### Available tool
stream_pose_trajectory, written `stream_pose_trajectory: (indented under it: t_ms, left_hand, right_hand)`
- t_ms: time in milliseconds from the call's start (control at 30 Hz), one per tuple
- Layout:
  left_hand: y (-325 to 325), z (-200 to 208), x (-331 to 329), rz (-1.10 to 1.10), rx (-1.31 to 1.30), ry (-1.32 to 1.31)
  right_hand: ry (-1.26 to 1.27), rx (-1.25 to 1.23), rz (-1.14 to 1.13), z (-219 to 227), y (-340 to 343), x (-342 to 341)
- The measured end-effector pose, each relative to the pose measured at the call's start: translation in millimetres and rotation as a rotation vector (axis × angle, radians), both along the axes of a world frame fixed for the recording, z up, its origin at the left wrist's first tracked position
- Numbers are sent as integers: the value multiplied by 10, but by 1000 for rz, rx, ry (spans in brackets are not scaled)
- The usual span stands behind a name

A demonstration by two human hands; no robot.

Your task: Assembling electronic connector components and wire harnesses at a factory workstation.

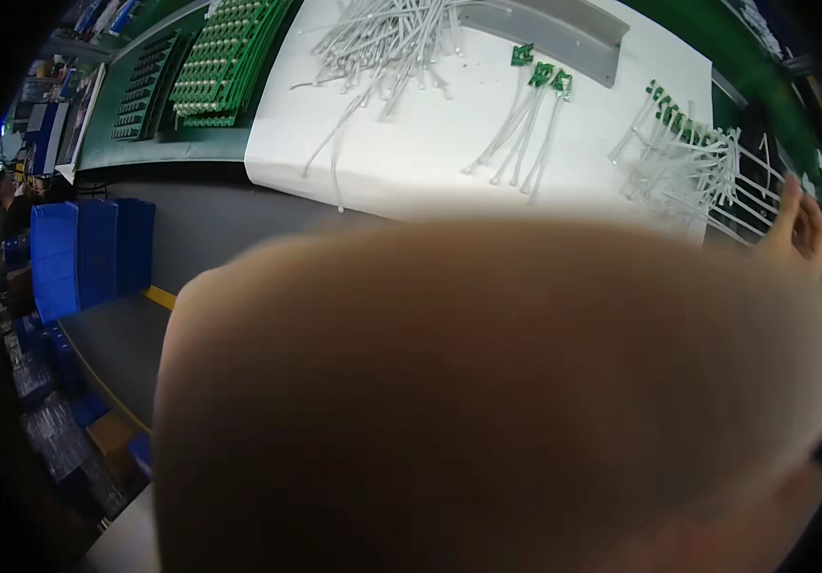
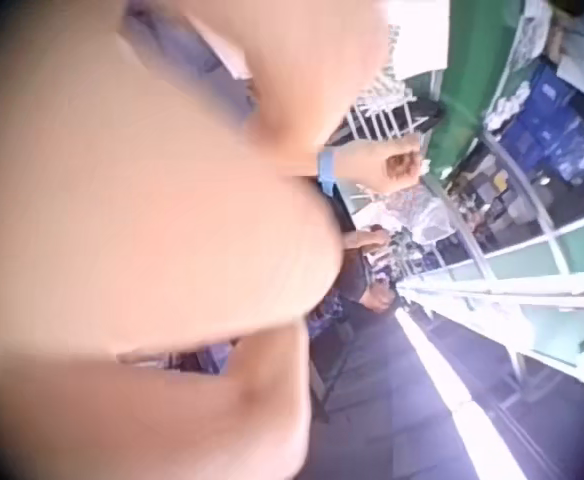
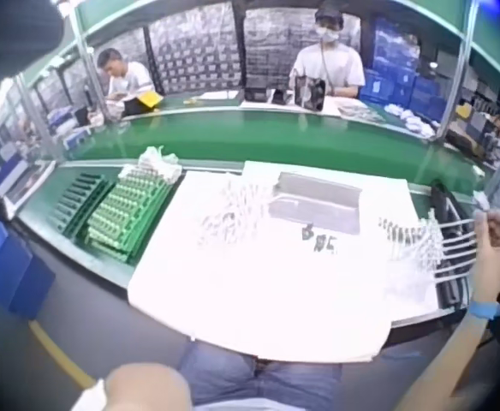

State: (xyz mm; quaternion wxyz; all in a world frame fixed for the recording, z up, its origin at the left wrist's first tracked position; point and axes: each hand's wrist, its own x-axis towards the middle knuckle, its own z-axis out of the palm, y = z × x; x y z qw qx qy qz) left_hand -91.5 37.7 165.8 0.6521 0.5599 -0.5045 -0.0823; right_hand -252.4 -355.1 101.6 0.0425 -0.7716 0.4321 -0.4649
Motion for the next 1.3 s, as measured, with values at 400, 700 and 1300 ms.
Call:
stream_pose_trajectory:
  t_ms: [400,700,1300]
  left_hand:
    - [344,-331,130,-8,291,91]
    - [68,-368,214,-201,355,29]
    - [130,-299,76,-386,749,-173]
  right_hand:
    - [-471,-93,290,-66,-21,-138]
    - [-732,60,546,207,135,-495]
    - [-558,439,637,-351,468,-587]
